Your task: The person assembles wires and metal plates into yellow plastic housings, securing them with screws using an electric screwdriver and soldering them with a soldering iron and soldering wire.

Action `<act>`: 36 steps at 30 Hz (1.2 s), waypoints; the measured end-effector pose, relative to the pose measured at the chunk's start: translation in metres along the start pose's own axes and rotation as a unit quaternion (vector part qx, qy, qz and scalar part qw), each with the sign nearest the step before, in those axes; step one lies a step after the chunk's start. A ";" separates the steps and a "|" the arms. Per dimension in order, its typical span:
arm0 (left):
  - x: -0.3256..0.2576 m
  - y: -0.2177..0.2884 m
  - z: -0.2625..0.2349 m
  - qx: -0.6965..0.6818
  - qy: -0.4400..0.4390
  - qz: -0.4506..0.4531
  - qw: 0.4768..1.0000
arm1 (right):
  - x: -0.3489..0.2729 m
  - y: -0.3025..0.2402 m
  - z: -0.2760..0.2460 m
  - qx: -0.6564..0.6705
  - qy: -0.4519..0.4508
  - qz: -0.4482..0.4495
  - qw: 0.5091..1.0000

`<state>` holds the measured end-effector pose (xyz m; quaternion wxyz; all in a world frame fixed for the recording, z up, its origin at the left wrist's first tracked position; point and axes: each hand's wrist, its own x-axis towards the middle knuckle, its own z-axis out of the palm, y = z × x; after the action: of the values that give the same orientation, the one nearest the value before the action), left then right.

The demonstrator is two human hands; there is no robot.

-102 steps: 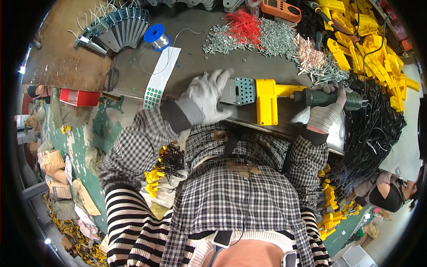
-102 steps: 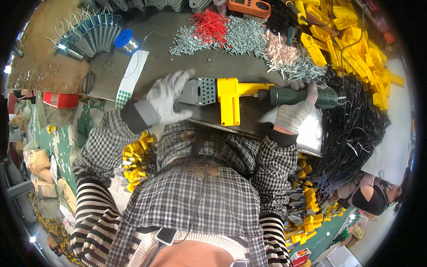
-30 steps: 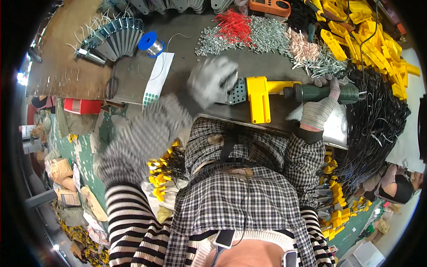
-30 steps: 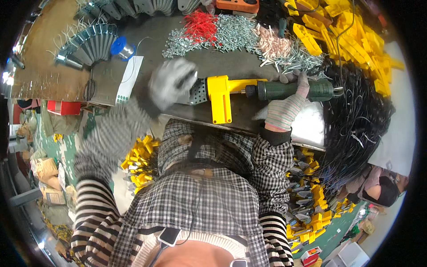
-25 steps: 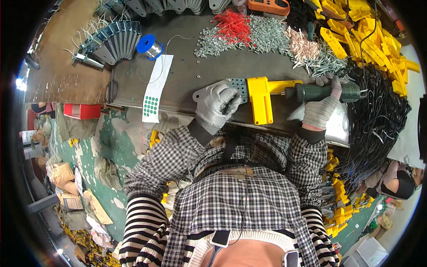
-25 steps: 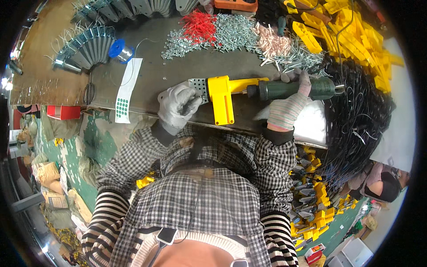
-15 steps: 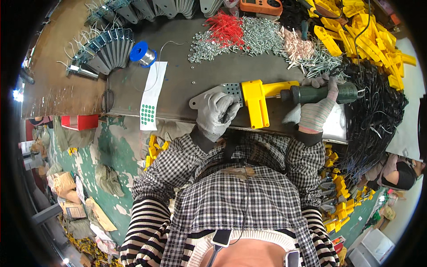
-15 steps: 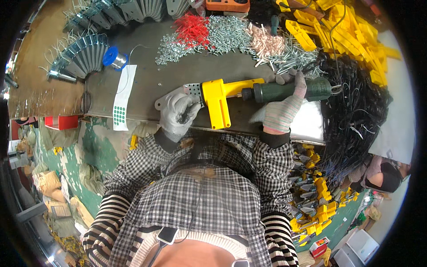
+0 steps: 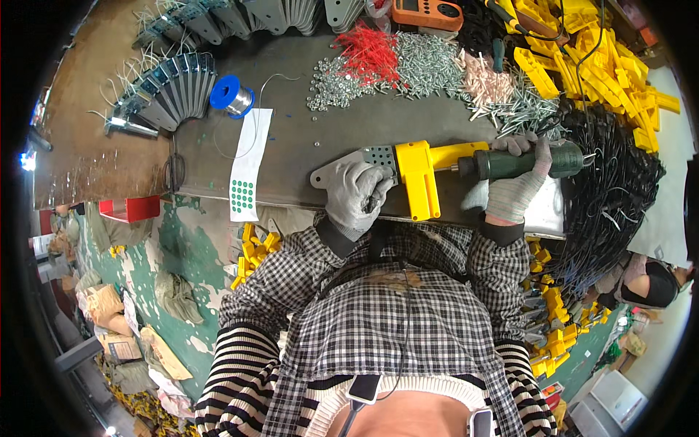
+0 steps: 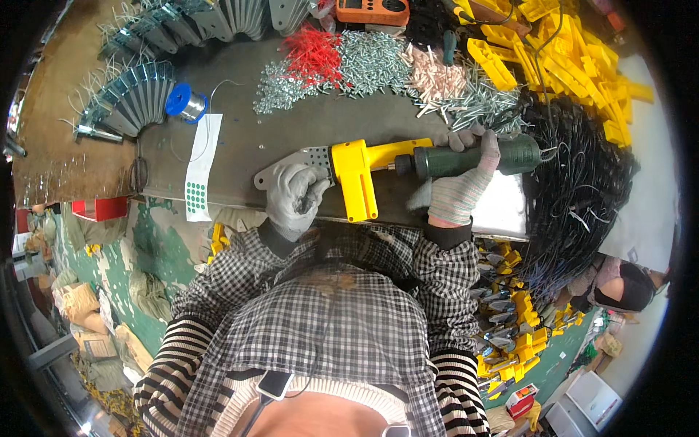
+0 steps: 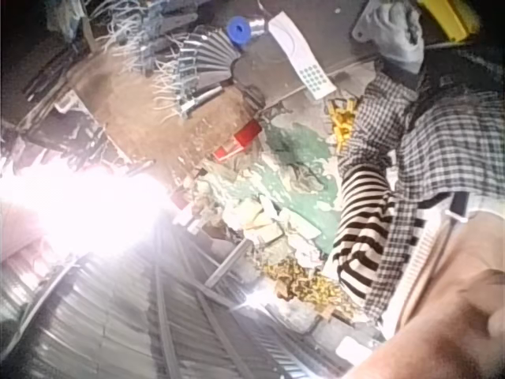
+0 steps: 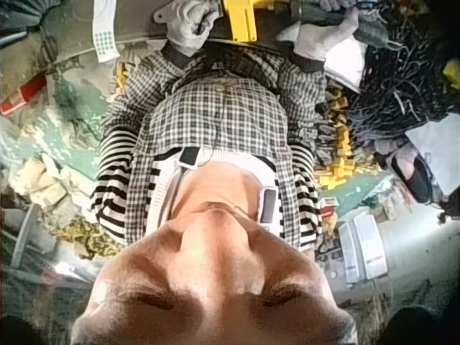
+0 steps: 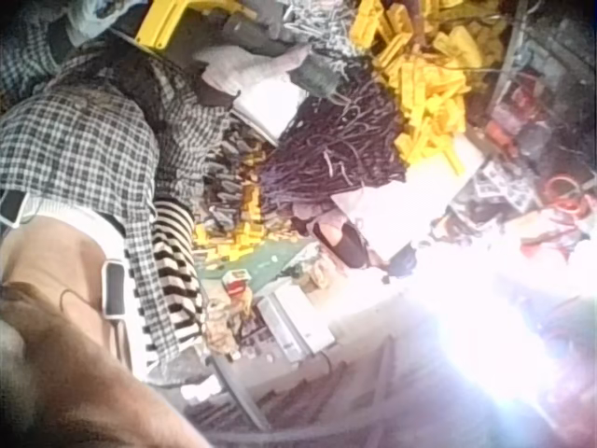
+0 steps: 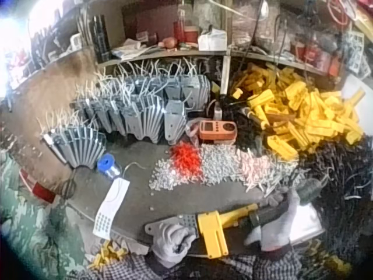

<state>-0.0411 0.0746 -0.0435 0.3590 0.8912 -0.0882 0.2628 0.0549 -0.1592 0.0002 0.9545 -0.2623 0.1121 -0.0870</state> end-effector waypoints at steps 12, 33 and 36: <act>0.002 0.001 0.002 0.015 -0.001 0.011 1.000 | 0.002 -0.001 -0.005 0.005 -0.021 0.013 1.000; -0.002 0.001 0.005 0.023 -0.007 0.005 1.000 | 0.000 0.000 -0.001 0.017 -0.004 0.013 1.000; 0.002 0.004 0.000 0.015 -0.040 0.004 0.999 | 0.000 0.000 -0.002 0.011 0.003 0.003 1.000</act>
<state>-0.0408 0.0724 -0.0401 0.3402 0.9060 -0.1021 0.2302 0.0545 -0.1606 -0.0017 0.9574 -0.2508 0.1147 -0.0858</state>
